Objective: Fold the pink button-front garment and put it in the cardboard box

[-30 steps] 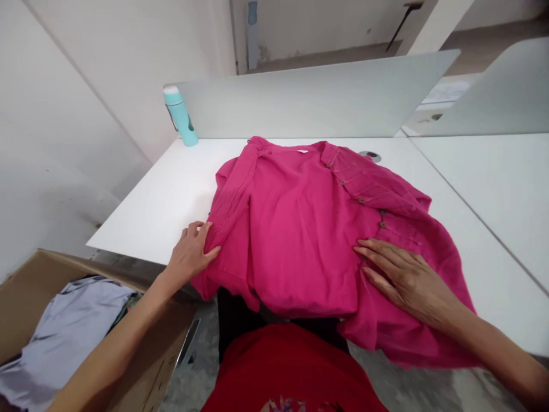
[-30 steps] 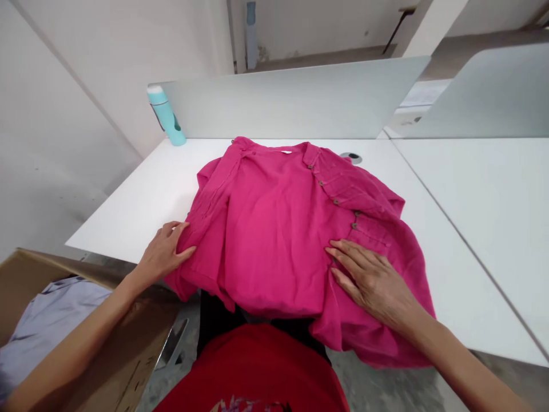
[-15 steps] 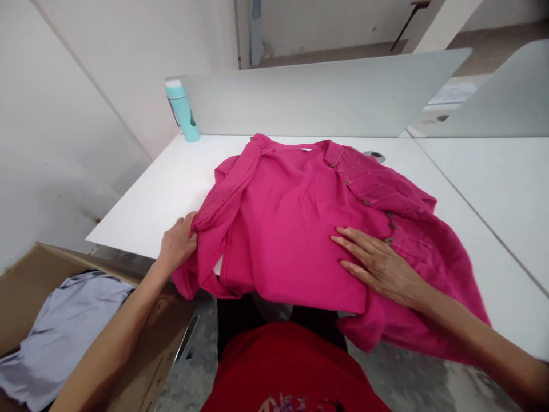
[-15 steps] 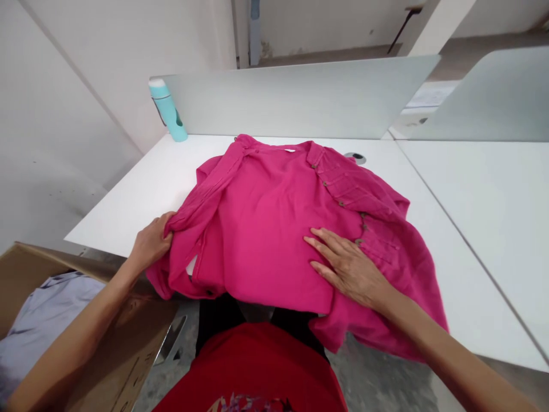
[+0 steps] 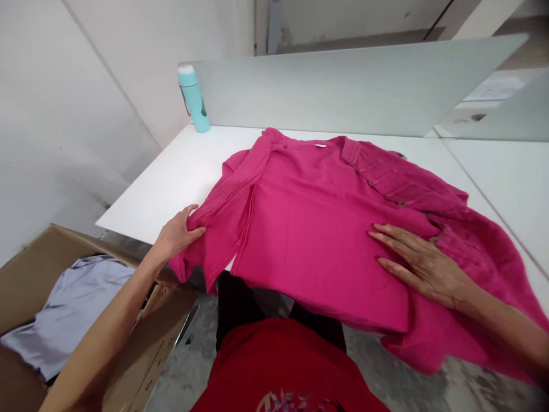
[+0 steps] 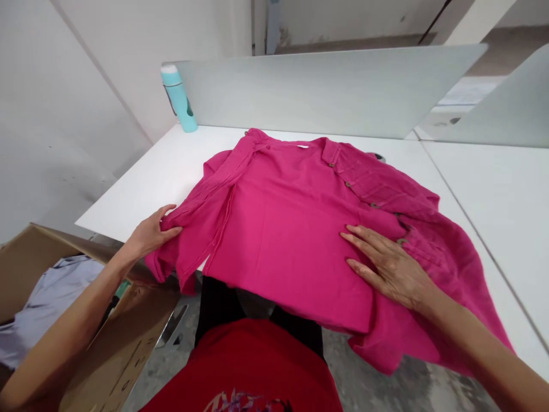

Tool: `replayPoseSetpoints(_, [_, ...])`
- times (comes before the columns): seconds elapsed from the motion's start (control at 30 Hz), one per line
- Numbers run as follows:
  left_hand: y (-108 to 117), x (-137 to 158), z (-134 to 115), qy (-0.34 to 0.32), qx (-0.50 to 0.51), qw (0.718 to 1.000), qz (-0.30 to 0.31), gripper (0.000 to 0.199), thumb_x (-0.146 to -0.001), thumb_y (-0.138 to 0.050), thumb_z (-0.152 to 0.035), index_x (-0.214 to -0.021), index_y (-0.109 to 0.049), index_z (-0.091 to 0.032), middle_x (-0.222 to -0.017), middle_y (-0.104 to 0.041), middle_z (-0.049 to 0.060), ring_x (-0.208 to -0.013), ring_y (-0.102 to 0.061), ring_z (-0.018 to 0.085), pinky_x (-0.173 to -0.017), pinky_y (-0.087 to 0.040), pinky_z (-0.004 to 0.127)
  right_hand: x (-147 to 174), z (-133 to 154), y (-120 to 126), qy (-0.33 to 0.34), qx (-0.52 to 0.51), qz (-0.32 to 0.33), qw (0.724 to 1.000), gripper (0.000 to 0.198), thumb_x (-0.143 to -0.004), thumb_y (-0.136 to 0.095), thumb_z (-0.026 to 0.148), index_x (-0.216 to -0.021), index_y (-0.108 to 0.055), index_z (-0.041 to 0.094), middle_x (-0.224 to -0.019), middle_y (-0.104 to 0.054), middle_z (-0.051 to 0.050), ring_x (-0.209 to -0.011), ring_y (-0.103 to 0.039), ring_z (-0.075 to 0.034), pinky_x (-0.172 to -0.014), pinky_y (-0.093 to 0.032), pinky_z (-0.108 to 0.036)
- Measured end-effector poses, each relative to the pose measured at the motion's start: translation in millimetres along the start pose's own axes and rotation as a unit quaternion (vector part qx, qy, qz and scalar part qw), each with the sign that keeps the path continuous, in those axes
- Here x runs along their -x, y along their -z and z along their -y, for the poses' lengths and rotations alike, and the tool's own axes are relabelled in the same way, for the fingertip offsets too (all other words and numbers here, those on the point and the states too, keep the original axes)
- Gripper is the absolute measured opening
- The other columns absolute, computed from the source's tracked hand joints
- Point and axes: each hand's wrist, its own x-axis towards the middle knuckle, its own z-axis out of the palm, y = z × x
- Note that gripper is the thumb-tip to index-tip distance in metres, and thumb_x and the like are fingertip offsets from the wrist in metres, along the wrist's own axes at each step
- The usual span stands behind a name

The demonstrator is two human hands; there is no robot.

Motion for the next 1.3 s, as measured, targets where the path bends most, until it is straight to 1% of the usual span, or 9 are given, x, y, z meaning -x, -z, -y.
replayPoseSetpoints(0.1, [7, 3, 2, 0.053, 0.188, 0.980, 0.029, 0.090, -0.074, -0.074, -0.069, -0.147, -0.057, -0.019, -0.116, -0.073, 0.010, -0.101, -0.071, 0.030, -0.084, -0.057, 0.038, -8, 13, -1, 0.005, 0.010, -0.023, 1.000, 0.057, -0.103, -0.050, 0.048, -0.158, -0.045, 0.034, -0.154, -0.054, -0.009, -0.136, -0.057, -0.035, -0.108, -0.053, -0.058])
replayPoseSetpoints(0.23, [8, 5, 3, 0.103, 0.390, 0.914, 0.043, 0.073, -0.064, -0.089, -0.061, -0.120, -0.073, -0.017, -0.104, -0.078, 0.009, -0.094, -0.074, 0.027, -0.080, -0.059, 0.034, -34, 34, -1, 0.012, -0.003, -0.041, 0.999, 0.050, -0.105, -0.048, 0.048, -0.152, -0.053, 0.033, -0.151, -0.058, -0.008, -0.132, -0.062, -0.031, -0.105, -0.056, -0.053])
replayPoseSetpoints(0.4, [8, 6, 0, 0.138, 0.494, 0.857, 0.045, 0.052, -0.062, -0.095, -0.047, -0.100, -0.076, -0.016, -0.088, -0.079, 0.006, -0.078, -0.075, 0.022, -0.076, -0.061, 0.032, -65, 41, -5, 0.006, -0.042, -0.030, 0.999, 0.050, -0.105, -0.046, 0.051, -0.145, -0.061, 0.025, -0.144, -0.063, -0.010, -0.132, -0.062, -0.029, -0.110, -0.055, -0.048])
replayPoseSetpoints(0.53, [10, 5, -2, 0.136, 0.508, 0.850, 0.032, 0.054, -0.052, -0.097, -0.037, -0.094, -0.070, -0.017, -0.082, -0.077, 0.002, -0.070, -0.071, 0.018, -0.068, -0.059, 0.028, -72, 41, -7, -0.021, -0.068, -0.013, 0.997, 0.051, -0.105, -0.044, 0.054, -0.142, -0.063, 0.025, -0.144, -0.064, -0.010, -0.132, -0.062, -0.029, -0.108, -0.057, -0.047])
replayPoseSetpoints(0.67, [15, 0, -5, 0.090, 0.422, 0.902, -0.022, 0.046, -0.056, -0.089, -0.042, -0.087, -0.064, -0.019, -0.076, -0.070, -0.002, -0.063, -0.063, 0.015, -0.058, -0.049, 0.024, -70, 43, -6, -0.034, -0.093, -0.015, 0.995, 0.048, -0.105, -0.046, 0.054, -0.140, -0.064, 0.027, -0.143, -0.065, -0.009, -0.132, -0.062, -0.029, -0.109, -0.057, -0.049])
replayPoseSetpoints(0.87, [39, -2, -32, -0.014, 0.127, 0.984, -0.123, 0.024, -0.076, -0.069, -0.042, -0.089, -0.065, -0.022, -0.066, -0.057, -0.006, -0.059, -0.049, 0.012, -0.057, -0.035, 0.023, -68, 47, 1, -0.050, -0.120, -0.014, 0.991, 0.044, -0.103, -0.048, 0.053, -0.136, -0.066, 0.029, -0.140, -0.067, -0.008, -0.130, -0.064, -0.030, -0.107, -0.057, -0.050])
replayPoseSetpoints(1.1, [69, 10, -105, -0.096, -0.116, 0.965, -0.216, 0.023, -0.084, -0.058, -0.024, -0.102, -0.070, -0.026, -0.087, -0.067, 0.001, -0.075, -0.060, 0.019, -0.068, -0.042, 0.029, -72, 52, 5, -0.080, -0.164, -0.012, 0.983, 0.042, -0.101, -0.051, 0.053, -0.129, -0.068, 0.028, -0.136, -0.068, -0.009, -0.126, -0.066, -0.032, -0.107, -0.057, -0.052])
replayPoseSetpoints(1.2, [53, 19, -141, -0.167, -0.161, 0.943, -0.240, 0.034, -0.088, -0.051, -0.017, -0.116, -0.069, -0.027, -0.107, -0.066, 0.005, -0.086, -0.064, 0.020, -0.071, -0.048, 0.030, -77, 59, 9, -0.090, -0.198, -0.014, 0.976, 0.044, -0.100, -0.052, 0.055, -0.129, -0.069, 0.027, -0.134, -0.070, -0.010, -0.123, -0.068, -0.031, -0.105, -0.058, -0.049])
replayPoseSetpoints(1.3, [12, 33, -170, -0.266, -0.207, 0.930, -0.147, 0.041, -0.095, -0.044, -0.014, -0.129, -0.063, -0.026, -0.120, -0.062, 0.010, -0.080, -0.063, 0.017, -0.062, -0.049, 0.028, -83, 64, 13, -0.112, -0.222, -0.003, 0.969, 0.047, -0.099, -0.052, 0.056, -0.130, -0.069, 0.026, -0.133, -0.070, -0.011, -0.120, -0.069, -0.032, -0.098, -0.061, -0.047])
